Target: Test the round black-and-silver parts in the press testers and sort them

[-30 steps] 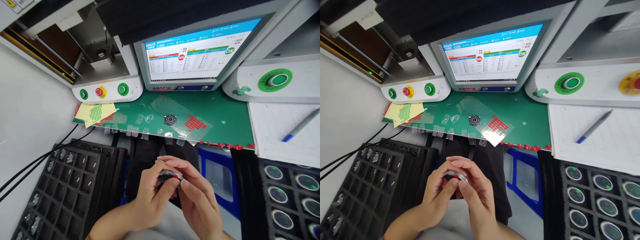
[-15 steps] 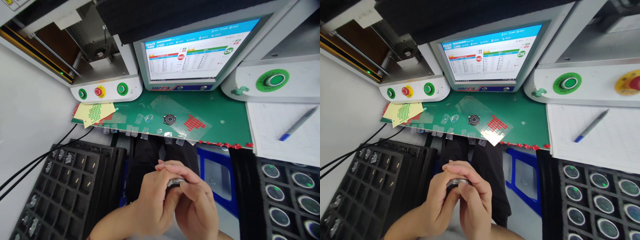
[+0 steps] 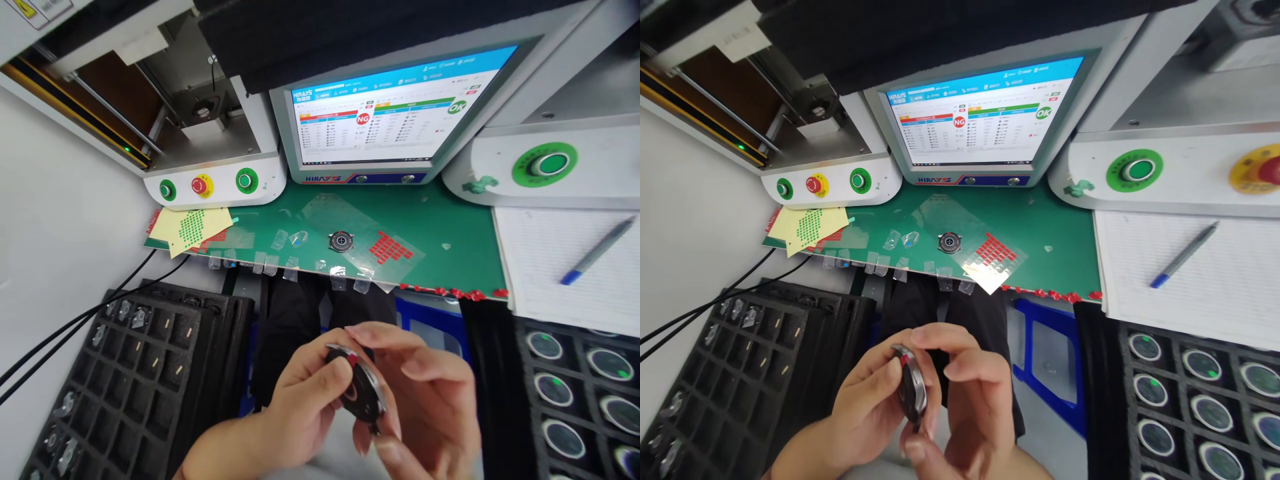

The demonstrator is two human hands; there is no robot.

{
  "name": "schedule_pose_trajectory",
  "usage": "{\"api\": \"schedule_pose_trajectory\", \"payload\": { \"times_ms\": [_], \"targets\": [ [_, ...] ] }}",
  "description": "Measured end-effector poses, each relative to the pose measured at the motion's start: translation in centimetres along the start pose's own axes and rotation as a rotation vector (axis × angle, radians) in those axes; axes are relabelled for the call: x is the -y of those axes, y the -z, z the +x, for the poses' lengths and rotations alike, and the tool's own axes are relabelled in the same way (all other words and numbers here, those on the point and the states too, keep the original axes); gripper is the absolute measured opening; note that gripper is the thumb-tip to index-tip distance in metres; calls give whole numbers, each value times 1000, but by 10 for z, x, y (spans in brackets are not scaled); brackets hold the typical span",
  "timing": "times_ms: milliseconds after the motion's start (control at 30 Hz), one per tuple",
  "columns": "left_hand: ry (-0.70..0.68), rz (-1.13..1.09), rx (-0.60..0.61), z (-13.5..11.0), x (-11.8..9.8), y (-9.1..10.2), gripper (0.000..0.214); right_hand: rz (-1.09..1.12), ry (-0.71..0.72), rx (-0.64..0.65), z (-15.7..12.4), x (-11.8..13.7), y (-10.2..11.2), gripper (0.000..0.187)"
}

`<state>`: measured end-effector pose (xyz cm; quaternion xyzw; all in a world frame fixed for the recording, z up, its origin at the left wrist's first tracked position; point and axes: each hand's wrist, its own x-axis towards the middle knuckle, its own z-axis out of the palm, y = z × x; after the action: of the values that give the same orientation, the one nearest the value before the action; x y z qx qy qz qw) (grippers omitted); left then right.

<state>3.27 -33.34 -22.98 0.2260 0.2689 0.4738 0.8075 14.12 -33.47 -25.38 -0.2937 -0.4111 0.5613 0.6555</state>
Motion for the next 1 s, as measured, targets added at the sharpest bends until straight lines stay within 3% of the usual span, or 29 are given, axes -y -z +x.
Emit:
{"api": "schedule_pose_trajectory", "payload": {
  "times_ms": [67, 167, 333, 533, 667, 1000],
  "targets": [
    [43, -82, -10, 1, 1, -2, 30, -59, 142, -8, 3, -4, 0, 36],
    [80, -108, -58, 3, 2, -4, 33, -64, 241, -37, 8, -10, -1, 35],
    [121, -131, -54, 2, 3, -6, 44, -92, 209, 136, 13, -11, 9, 37],
    [98, -177, -103, -5, 10, -10, 40, -21, 172, 134, 11, -10, 8, 47],
    [92, -249, -64, -10, 11, -9, 33, 13, 192, 148, 7, -17, 6, 47],
    [112, -320, -49, -9, 16, -5, 34, -58, 216, -57, -9, -24, -4, 51]
  ]
}}
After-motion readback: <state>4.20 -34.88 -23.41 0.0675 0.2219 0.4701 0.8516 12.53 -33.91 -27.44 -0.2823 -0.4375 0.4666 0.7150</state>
